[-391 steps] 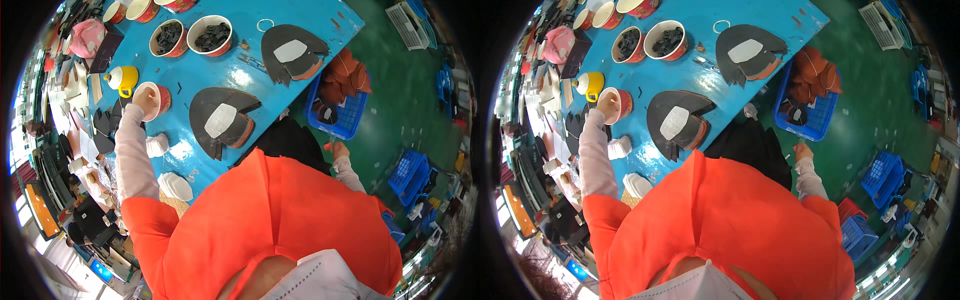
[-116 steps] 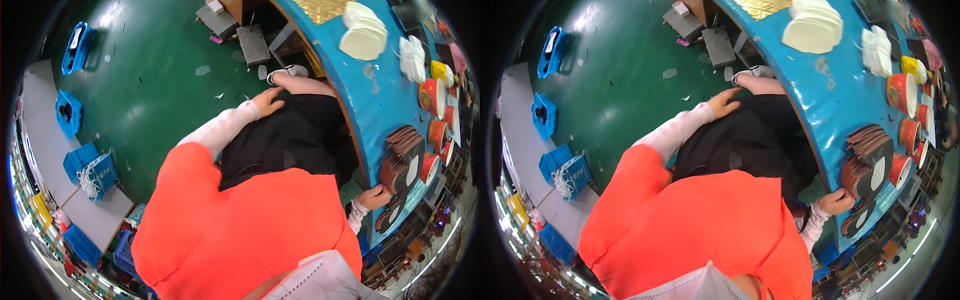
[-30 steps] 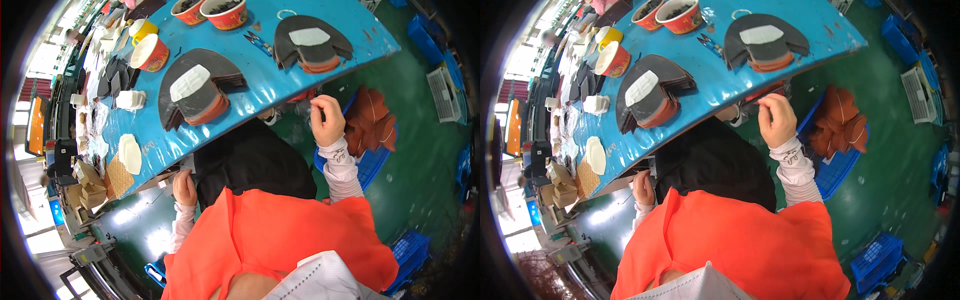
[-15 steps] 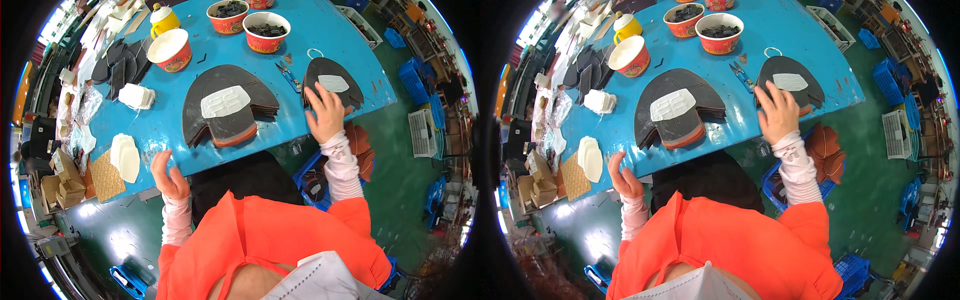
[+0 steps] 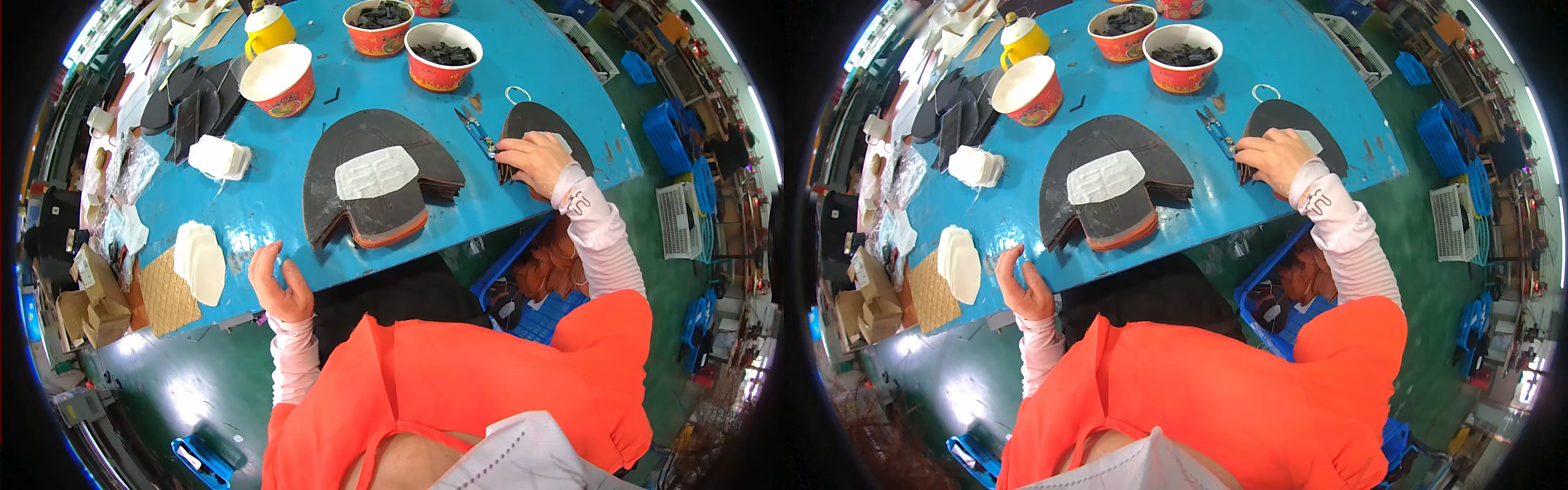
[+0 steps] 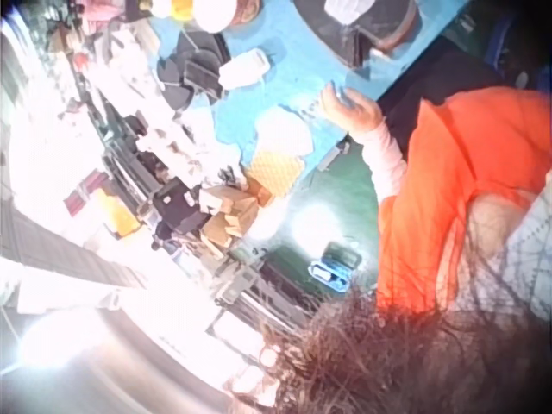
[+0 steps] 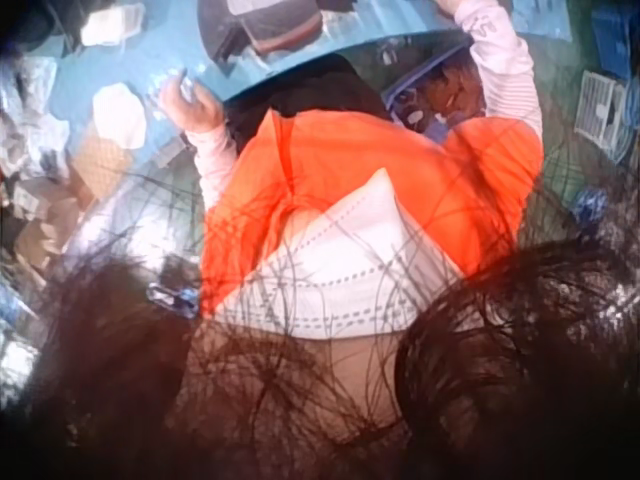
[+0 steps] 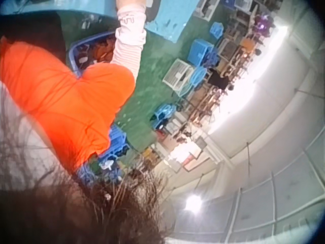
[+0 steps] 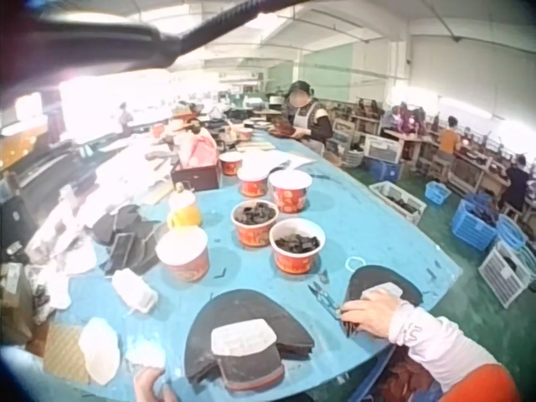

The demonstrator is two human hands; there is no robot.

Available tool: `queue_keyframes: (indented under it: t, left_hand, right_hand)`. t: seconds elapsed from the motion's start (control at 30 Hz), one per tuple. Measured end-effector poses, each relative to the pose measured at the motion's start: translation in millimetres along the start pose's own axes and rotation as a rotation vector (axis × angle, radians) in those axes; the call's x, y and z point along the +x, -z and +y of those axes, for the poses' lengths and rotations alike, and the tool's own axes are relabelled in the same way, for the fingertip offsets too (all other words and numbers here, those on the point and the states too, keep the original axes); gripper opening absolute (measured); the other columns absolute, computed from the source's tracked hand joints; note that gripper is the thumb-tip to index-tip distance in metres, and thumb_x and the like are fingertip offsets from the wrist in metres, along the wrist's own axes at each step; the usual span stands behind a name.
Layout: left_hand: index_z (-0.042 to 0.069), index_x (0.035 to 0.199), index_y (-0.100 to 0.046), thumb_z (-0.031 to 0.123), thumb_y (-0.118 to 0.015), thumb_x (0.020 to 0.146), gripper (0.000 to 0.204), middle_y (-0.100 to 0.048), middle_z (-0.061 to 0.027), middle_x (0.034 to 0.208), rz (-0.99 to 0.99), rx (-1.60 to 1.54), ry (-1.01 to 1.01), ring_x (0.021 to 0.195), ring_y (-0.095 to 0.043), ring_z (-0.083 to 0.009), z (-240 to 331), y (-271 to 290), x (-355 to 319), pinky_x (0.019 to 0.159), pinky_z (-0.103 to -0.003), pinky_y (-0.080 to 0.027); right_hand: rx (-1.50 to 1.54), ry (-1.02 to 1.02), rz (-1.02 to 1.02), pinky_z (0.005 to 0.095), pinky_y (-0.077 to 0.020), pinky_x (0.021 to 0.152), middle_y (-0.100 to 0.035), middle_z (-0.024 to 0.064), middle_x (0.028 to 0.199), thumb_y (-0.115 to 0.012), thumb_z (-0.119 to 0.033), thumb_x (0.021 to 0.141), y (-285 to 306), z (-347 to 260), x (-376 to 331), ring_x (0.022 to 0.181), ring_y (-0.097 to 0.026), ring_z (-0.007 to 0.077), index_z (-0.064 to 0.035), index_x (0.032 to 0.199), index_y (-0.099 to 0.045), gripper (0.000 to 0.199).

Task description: Applying white reinforcement patches to black shoe upper components.

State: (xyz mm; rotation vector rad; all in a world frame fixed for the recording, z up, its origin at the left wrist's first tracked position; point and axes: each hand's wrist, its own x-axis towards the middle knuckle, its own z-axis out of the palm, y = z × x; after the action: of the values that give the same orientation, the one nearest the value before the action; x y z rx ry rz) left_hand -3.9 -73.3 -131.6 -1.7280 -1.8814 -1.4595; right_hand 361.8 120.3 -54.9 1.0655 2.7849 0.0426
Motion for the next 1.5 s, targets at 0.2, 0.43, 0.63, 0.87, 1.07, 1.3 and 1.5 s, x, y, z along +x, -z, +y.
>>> queue_keyframes:
  t: [0.2, 0.43, 0.63, 0.87, 1.07, 1.3, 1.5]
  left_hand:
    - [-0.001, 0.102, -0.055, -0.010, -0.051, 0.074, 0.030, -0.060, -0.0124, 0.097, -0.021, 0.020, -0.025, 0.092, -0.055, -0.0303, 1, -3, 2, 0.083, -0.038, -0.042]
    - [-0.001, 0.102, -0.055, -0.010, -0.052, 0.075, 0.029, -0.060, -0.0124, 0.096, -0.017, 0.037, -0.012, 0.090, -0.056, -0.0301, 0, -3, 0, 0.081, -0.038, -0.043]
    - [-0.002, 0.100, -0.056, -0.010, -0.051, 0.075, 0.027, -0.060, -0.0124, 0.094, -0.041, 0.035, -0.035, 0.089, -0.056, -0.0306, 0, -2, 0, 0.080, -0.037, -0.043]
    - [-0.002, 0.100, -0.057, -0.008, -0.052, 0.075, 0.026, -0.060, -0.0141, 0.095, -0.038, 0.095, -0.064, 0.089, -0.056, -0.0323, 2, -3, -1, 0.081, -0.040, -0.043]
    - [-0.002, 0.100, -0.055, -0.004, -0.051, 0.077, 0.023, -0.059, -0.0164, 0.095, -0.086, 0.092, -0.042, 0.088, -0.056, -0.0323, 3, -13, 5, 0.081, -0.038, -0.042]
    - [0.000, 0.101, -0.057, -0.002, -0.059, 0.071, 0.030, -0.059, -0.0141, 0.094, -0.012, 0.193, -0.068, 0.090, -0.055, -0.0337, -4, 1, -4, 0.081, -0.041, -0.042]
    - [0.001, 0.097, -0.056, -0.001, -0.061, 0.070, 0.028, -0.059, -0.0139, 0.093, -0.072, 0.056, -0.069, 0.091, -0.056, -0.0323, 9, 5, 2, 0.079, -0.040, -0.044]
  right_hand:
    - [-0.061, 0.050, 0.119, 0.0361, -0.0419, 0.081, -0.050, -0.0018, 0.118, -0.061, -0.010, 0.071, -4, -8, 4, 0.093, -0.052, 0.0223, -0.0173, 0.100, -0.059, 0.029]
    - [-0.121, 0.028, 0.129, 0.0364, -0.0425, 0.080, -0.051, 0.0012, 0.111, -0.054, -0.010, 0.075, -13, -10, 3, 0.095, -0.050, 0.0236, -0.0150, 0.094, -0.057, 0.020]
    - [-0.119, -0.086, 0.174, 0.0372, -0.0430, 0.077, -0.050, 0.0019, 0.114, -0.053, -0.011, 0.074, -14, -29, -2, 0.097, -0.050, 0.0240, -0.0153, 0.092, -0.056, 0.018]
    - [0.454, -0.181, 0.997, 0.0379, -0.0414, 0.066, -0.056, 0.0106, 0.088, -0.053, 0.002, 0.061, -35, -124, 27, 0.078, -0.053, 0.0300, -0.0032, 0.075, -0.049, 0.016]
    - [0.702, -0.369, 0.848, 0.0416, -0.0400, 0.064, -0.051, 0.0146, 0.075, -0.052, 0.004, 0.064, -63, -110, 39, 0.075, -0.051, 0.0351, -0.0022, 0.076, -0.047, 0.014]
    - [0.712, -0.332, 0.915, 0.0449, -0.0389, 0.065, -0.051, 0.0171, 0.074, -0.048, 0.006, 0.065, -60, -125, 48, 0.075, -0.049, 0.0381, -0.0017, 0.077, -0.049, 0.014]
    - [0.639, -0.392, 0.880, 0.0387, -0.0430, 0.067, -0.053, 0.0203, 0.082, -0.041, 0.005, 0.063, -83, -120, 27, 0.074, -0.052, 0.0386, 0.0047, 0.092, -0.052, 0.031]
